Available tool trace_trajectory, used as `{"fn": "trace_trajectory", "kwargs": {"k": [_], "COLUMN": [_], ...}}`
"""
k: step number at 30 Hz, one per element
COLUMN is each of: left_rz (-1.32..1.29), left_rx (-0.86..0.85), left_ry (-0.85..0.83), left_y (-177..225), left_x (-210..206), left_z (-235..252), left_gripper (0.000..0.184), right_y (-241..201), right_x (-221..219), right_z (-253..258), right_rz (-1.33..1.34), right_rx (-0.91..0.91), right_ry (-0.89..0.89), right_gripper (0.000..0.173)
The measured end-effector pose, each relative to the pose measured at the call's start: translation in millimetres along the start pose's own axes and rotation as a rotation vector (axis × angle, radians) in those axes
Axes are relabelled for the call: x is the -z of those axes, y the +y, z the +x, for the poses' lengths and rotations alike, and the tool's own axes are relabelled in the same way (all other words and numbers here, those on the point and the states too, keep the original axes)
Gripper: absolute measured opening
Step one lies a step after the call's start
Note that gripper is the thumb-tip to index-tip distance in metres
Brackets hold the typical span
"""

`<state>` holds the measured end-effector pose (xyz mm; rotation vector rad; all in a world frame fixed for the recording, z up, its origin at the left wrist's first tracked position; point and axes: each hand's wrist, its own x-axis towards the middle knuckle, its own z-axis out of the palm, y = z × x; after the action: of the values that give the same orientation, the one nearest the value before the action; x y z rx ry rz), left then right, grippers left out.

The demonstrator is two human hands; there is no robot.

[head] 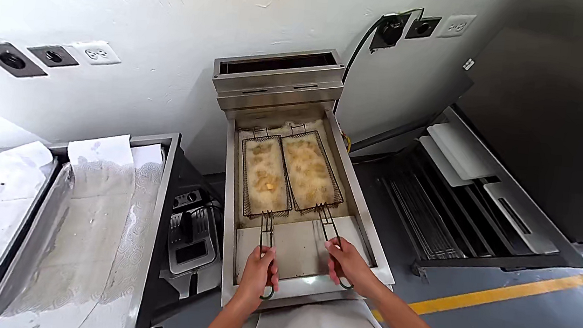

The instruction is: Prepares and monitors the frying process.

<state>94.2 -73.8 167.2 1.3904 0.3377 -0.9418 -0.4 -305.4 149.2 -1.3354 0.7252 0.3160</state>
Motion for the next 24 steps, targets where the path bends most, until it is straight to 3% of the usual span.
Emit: {"fn": "trace_trajectory", "kwargs": {"k": [3, 5, 7, 11, 14, 17, 20, 24], "left_rz": [0.113, 0.124, 0.084, -0.044, -0.091, -0.091, -0.066, -0.068], "left_rx": [0.062, 0.066, 0.049, 0.024, -0.020, -0.020, -0.012, -0.042], "left_ry": [-0.039, -0.044, -0.033, -0.021, 0.026, 0.036, 0.006, 0.016], "left_y": [-19.3, -29.8, -33.6, -25.9, -11.3, 13.4, 6.9, 17.8], "left_x": [24.6, 36.6, 38.2, 15.4, -16.1, -22.7, -7.6, -13.6], "left_z": [-7.4, -10.8, -12.8, -10.4, 5.3, -6.4, -30.7, -3.1], "left_gripper": [0.037, 0.041, 0.041, 0.039, 0.029, 0.021, 0.018, 0.018], "right_y": [10.8, 11.8, 12.4, 20.5, 10.4, -9.4, -3.5, -10.8], "right_x": [35.8, 47.0, 46.4, 10.6, -23.5, -29.2, -12.1, -31.8], "right_z": [-10.0, -16.1, -20.9, -18.5, 4.6, -4.0, -28.2, -1.9], "right_rz": [-0.433, -0.488, -0.349, 0.060, 0.244, 0.263, 0.218, 0.207], "right_rx": [0.015, -0.002, -0.025, -0.072, -0.031, -0.023, -0.018, -0.024], "right_ry": [0.032, 0.097, 0.104, -0.064, 0.038, 0.077, 0.052, 0.067], "right_gripper": [0.045, 0.048, 0.045, 0.039, 0.022, 0.016, 0.016, 0.017]}}
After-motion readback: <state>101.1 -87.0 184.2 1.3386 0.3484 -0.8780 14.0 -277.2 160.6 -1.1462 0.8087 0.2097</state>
